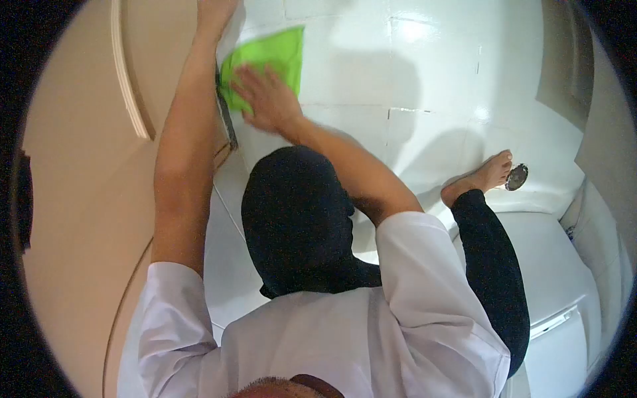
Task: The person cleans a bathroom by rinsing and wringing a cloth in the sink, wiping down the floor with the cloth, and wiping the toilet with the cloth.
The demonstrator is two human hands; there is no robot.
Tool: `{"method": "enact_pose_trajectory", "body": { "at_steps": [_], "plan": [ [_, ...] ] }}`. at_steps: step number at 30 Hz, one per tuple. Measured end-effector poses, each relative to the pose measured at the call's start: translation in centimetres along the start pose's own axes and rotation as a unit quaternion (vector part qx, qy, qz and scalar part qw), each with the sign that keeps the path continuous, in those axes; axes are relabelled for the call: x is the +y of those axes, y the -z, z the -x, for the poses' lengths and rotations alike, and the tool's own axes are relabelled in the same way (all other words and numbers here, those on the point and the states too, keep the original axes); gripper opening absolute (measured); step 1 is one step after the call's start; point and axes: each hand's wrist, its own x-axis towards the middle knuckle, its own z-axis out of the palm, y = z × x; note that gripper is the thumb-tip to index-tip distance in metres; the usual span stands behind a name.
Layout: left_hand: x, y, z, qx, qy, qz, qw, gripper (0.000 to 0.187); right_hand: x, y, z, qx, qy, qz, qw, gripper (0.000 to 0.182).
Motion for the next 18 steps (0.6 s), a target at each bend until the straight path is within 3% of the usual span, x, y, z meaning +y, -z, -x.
{"method": "enact_pose_trajectory", "body": {
  "at_steps": [2,3,7,9,11,13,14,15,17,18],
  "plan": [
    [3.6,1.7,0.6,0.056,-0.051,0.126,0.989,0.031,-4.0,-1.7,6.8,-0.127,0.076,-0.044,0.988,0.064],
    [3.9,1.3,0.9,0.057,-0.051,0.127,0.989,0.031,-3.7,-3.2,8.5,-0.128,0.076,-0.042,0.988,0.064],
    [7.4,-0.8,2.7,0.001,-0.05,0.093,0.994,0.029,0.8,-7.5,15.3,-0.14,-0.011,-0.29,0.947,0.067],
    [7.6,-3.7,4.9,0.033,-0.174,0.046,0.983,0.033,3.3,-7.0,19.4,-0.14,-0.068,-0.414,0.897,0.068],
    [9.1,-5.3,6.2,-0.012,-0.146,0.056,0.988,0.041,10.0,5.4,15.5,-0.189,-0.017,-0.149,0.971,0.059],
    [9.8,-6.7,5.5,0.001,-0.158,0.011,0.987,0.041,19.2,9.7,16.4,0.004,-0.162,0.022,0.987,0.066],
    [10.3,-7.4,5.1,0.03,-0.157,0.017,0.987,0.037,23.5,11.5,17.3,0.119,-0.302,0.039,0.945,0.07],
    [10.5,-7.6,4.5,0.027,-0.161,0.015,0.986,0.037,28.9,11.8,19.9,0.144,-0.37,0.154,0.905,0.078],
    [11.1,-8.5,1.9,-0.024,-0.092,0.086,0.992,0.038,33.1,14.8,22.6,0.204,-0.536,0.151,0.805,0.076],
    [11.0,-9.2,0.3,-0.029,-0.096,0.083,0.991,0.038,33.6,14.4,22.6,0.204,-0.541,0.148,0.803,0.076]
  ]
}}
